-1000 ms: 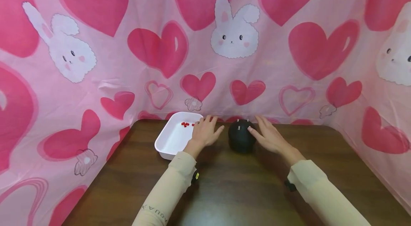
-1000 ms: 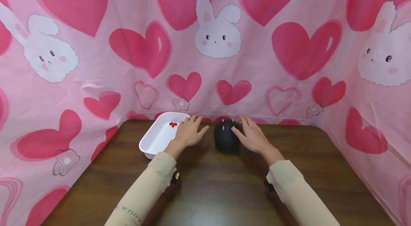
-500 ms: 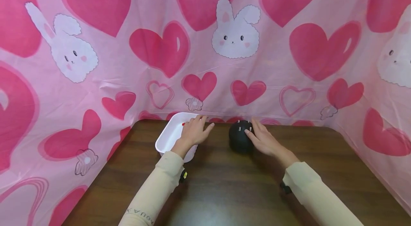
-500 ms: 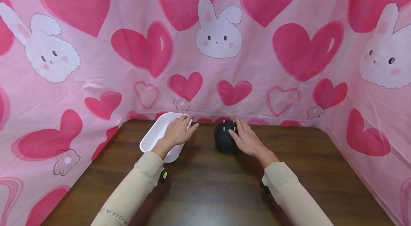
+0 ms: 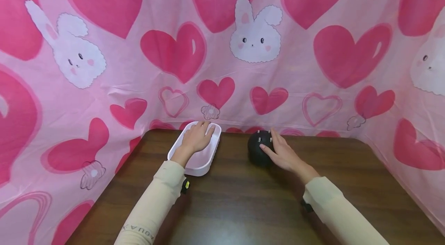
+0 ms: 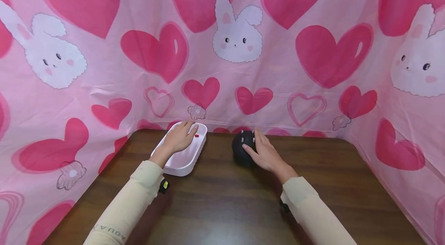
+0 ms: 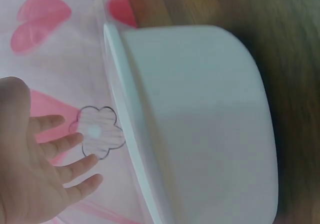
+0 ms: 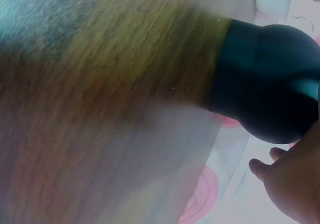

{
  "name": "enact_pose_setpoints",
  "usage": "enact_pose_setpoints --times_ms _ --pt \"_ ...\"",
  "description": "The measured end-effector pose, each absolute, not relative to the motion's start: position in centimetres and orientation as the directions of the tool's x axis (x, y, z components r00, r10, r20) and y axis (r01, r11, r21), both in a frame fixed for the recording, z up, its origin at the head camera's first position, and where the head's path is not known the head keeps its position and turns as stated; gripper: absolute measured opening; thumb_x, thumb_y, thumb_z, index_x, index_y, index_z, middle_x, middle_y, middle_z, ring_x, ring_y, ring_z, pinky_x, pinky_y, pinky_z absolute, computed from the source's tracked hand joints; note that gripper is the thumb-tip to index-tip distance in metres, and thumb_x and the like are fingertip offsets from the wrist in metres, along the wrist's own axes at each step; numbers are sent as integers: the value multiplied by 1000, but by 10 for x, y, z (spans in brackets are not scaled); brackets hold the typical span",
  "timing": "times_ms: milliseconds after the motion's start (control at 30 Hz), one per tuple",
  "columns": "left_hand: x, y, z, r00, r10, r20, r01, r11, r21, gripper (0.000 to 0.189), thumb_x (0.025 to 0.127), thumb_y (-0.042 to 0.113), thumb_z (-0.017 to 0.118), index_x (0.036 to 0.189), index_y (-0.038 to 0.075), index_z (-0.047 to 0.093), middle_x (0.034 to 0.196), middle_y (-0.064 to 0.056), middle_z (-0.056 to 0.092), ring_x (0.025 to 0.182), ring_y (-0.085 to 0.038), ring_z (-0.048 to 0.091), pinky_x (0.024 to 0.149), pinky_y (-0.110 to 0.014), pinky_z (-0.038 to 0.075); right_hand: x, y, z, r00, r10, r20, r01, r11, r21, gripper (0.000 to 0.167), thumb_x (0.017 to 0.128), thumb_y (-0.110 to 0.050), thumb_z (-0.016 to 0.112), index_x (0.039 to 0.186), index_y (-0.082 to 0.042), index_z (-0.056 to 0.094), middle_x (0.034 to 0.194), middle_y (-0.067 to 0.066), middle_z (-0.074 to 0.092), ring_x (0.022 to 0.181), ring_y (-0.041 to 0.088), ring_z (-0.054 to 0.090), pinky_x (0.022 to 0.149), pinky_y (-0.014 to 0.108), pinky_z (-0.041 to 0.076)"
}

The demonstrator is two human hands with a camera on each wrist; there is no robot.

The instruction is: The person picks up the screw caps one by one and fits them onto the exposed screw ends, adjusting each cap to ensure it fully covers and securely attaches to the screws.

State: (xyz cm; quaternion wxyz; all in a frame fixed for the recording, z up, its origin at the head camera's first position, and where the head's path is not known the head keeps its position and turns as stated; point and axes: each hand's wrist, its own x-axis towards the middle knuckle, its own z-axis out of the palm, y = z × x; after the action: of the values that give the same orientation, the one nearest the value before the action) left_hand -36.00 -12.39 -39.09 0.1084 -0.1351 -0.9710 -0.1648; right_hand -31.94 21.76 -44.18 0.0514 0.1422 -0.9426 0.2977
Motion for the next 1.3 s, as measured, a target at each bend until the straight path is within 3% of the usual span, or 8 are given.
enact_pose_setpoints --times_ms 267,667,967,1300 --pt "-372 -137 -391 -936 253 245 324 893 313 59 108 47 30 149 8 48 148 -19 52 134 -45 51 108 -60 40 -323 214 -446 -943 -245 224 -331 722 -608 91 103 -53 52 162 2 8 164 28 18 148 48 25 117 67 22" --pt "-389 -145 -383 -964 228 135 263 890 372 60 108 47 33 153 8 45 154 -17 47 142 -39 44 109 -65 38 -335 217 -449 -947 -238 214 -320 719 -617 95 100 -57 55 163 -3 7 164 24 20 147 47 29 115 66 26" --pt "-399 -147 -377 -969 240 55 244 908 341 55 103 39 53 148 8 51 149 -16 53 138 -36 48 106 -65 40 -337 219 -453 -942 -238 237 -335 717 -611 92 101 -54 55 161 0 10 162 27 22 145 47 31 116 66 25" --pt "-411 -147 -369 -965 255 -60 221 916 335 48 102 32 59 142 7 55 143 -17 57 128 -37 52 108 -67 36 -338 219 -453 -936 -243 255 -350 725 -594 91 101 -54 56 160 -1 13 159 26 27 142 47 35 115 65 28"
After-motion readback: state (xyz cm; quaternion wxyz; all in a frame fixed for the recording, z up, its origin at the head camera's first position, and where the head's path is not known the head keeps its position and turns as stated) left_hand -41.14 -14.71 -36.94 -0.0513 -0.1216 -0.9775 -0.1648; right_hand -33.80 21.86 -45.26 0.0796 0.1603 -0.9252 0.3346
